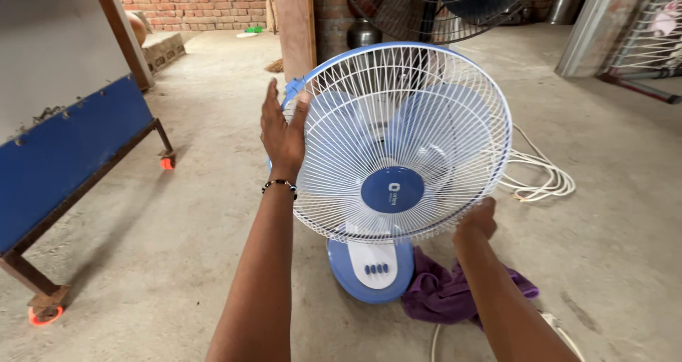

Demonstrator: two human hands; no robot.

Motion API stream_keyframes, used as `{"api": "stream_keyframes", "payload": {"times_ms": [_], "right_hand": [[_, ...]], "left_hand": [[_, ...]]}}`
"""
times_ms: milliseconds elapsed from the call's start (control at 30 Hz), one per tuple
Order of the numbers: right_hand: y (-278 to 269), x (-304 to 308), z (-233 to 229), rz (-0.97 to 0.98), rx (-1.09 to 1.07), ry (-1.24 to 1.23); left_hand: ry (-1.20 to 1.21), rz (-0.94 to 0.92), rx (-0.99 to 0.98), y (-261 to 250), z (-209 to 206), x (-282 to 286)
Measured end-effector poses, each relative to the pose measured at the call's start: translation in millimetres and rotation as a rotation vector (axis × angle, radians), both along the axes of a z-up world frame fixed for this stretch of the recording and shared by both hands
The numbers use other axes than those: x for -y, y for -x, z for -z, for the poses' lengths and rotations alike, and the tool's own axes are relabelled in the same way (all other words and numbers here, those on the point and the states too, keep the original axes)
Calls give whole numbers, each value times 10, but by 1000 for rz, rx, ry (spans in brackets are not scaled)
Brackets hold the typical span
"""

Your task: The person wipes the base and neck of a blue and white pedestal fan with a purple cloth, then attaches the front wire grille to the fan head, aligning and securing it in place.

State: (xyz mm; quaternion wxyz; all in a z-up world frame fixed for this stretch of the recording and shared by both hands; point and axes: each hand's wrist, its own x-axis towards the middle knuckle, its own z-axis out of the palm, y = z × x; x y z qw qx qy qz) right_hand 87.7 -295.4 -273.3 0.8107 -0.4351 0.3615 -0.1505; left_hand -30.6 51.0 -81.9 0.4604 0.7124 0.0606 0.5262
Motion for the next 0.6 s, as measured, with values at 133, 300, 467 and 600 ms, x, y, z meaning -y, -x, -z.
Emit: {"api": "stream_keyframes", "payload": {"times_ms": [133, 300, 467, 600], "right_hand": [[-489, 117, 430, -68, -15, 105], [-730, 383, 675, -276, 172, 81], [-605, 733, 318, -593, 236, 209], [-550, 500, 15, -446, 151, 178]], "left_hand": [[-304, -79, 81, 197, 60, 33], [-368, -62, -101, 312, -2, 62], [-151, -114, -263, 285, 23, 78], [-166, -178, -227, 196, 257, 33]]}}
